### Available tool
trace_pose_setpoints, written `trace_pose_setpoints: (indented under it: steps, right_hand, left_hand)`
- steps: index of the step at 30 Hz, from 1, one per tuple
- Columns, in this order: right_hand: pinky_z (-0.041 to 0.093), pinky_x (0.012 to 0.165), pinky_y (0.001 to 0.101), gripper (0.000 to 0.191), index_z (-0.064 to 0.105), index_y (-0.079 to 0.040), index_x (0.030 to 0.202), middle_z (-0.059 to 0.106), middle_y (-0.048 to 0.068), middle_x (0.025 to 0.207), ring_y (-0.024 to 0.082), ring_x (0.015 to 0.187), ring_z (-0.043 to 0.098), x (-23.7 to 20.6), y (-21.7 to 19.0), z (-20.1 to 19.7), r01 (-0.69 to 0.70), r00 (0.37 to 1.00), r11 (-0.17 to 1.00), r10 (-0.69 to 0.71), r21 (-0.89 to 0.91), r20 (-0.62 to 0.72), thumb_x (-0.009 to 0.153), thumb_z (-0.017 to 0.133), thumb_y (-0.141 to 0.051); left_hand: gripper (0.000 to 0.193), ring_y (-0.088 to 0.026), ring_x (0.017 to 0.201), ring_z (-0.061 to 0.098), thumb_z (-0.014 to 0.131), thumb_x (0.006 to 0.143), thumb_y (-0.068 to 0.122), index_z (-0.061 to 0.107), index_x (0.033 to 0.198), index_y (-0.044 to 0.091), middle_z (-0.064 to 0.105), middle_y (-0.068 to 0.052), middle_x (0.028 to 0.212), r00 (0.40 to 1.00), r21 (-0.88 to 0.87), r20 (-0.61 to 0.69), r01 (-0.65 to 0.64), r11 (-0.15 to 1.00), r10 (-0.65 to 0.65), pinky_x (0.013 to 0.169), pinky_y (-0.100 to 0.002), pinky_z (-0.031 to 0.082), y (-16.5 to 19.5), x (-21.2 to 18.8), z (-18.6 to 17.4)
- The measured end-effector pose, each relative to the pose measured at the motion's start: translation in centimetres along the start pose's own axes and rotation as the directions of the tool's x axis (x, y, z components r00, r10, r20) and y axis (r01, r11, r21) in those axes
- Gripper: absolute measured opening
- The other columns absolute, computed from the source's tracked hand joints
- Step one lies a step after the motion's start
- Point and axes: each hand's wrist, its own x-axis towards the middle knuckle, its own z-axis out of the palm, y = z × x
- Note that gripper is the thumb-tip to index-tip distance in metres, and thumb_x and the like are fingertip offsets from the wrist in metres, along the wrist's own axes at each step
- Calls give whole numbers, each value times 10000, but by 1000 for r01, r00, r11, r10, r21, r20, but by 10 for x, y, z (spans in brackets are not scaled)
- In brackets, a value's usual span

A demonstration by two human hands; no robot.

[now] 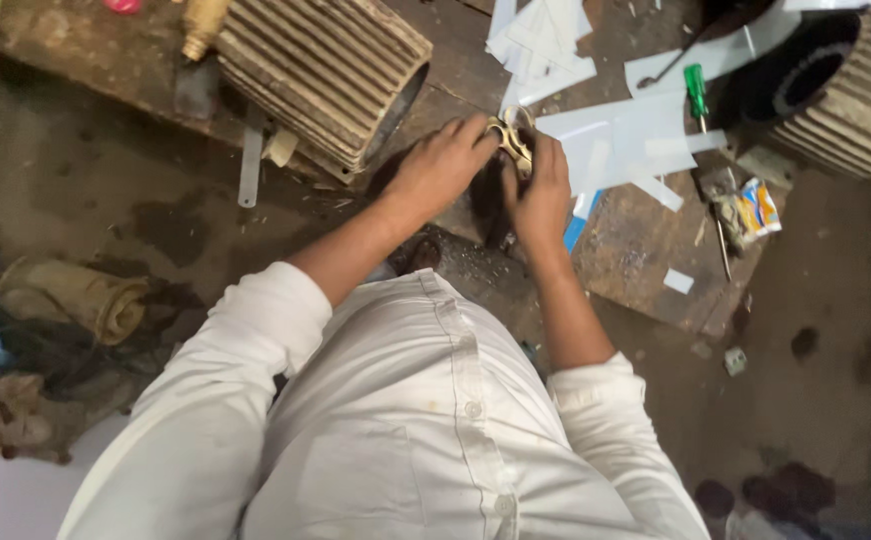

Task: The person cuts small strips of white insulating material with scissors and inserts them into the slots of a motor housing. They repeatedly cut and place the strips, occasionally adjusting the motor housing on the workbench.

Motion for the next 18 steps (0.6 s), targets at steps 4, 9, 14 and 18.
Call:
trace_pose_setpoints:
  steps: [4, 9, 14, 18]
  right_hand:
    - [490, 1004, 489, 538, 576, -16, 1341, 634, 186, 1274, 410, 1173, 599, 3, -31, -9, 265, 961, 964, -265, -12, -78, 863, 812, -86]
    - [534, 970, 431, 428, 628, -30, 1293, 650, 152, 1241, 365, 1120, 656, 8, -53, -5, 335, 940, 933, -319, 133, -124, 911, 822, -50]
    - [555, 883, 380, 311, 679, -32, 1194, 674, 140, 1155, 322, 1029, 690, 14, -56, 15, 228, 972, 914, -231, 335, -32, 907, 798, -52]
    - [549, 835, 347, 220, 715, -46, 1132, 702, 120, 1042, 281, 959, 707, 26, -48, 55, 46, 995, 882, -80, 470, 54, 922, 779, -68]
  left_hand:
    - [239, -363, 978, 669, 704, 912, 49, 660, 1146, 29, 658, -179, 1096, 936, -366, -249, 148, 919, -250, 830, -451, 553, 24, 5, -44]
    - [187, -248, 914, 765, 688, 913, 78, 673, 1098, 56, 747, -127, 1005, 848, -616, 34, 434, 657, -528, 791, -358, 595, 30, -1, -91]
    - [141, -288, 1025, 735, 711, 1004, 66, 664, 1135, 93, 698, -132, 1118, 920, -245, -283, 205, 948, -272, 904, -374, 594, 11, -19, -119]
    - [300, -412, 1224, 567, 671, 1090, 265, 643, 1343, 106, 592, -196, 1307, 868, 174, -360, 422, 890, -341, 1045, -562, 423, -33, -26, -133]
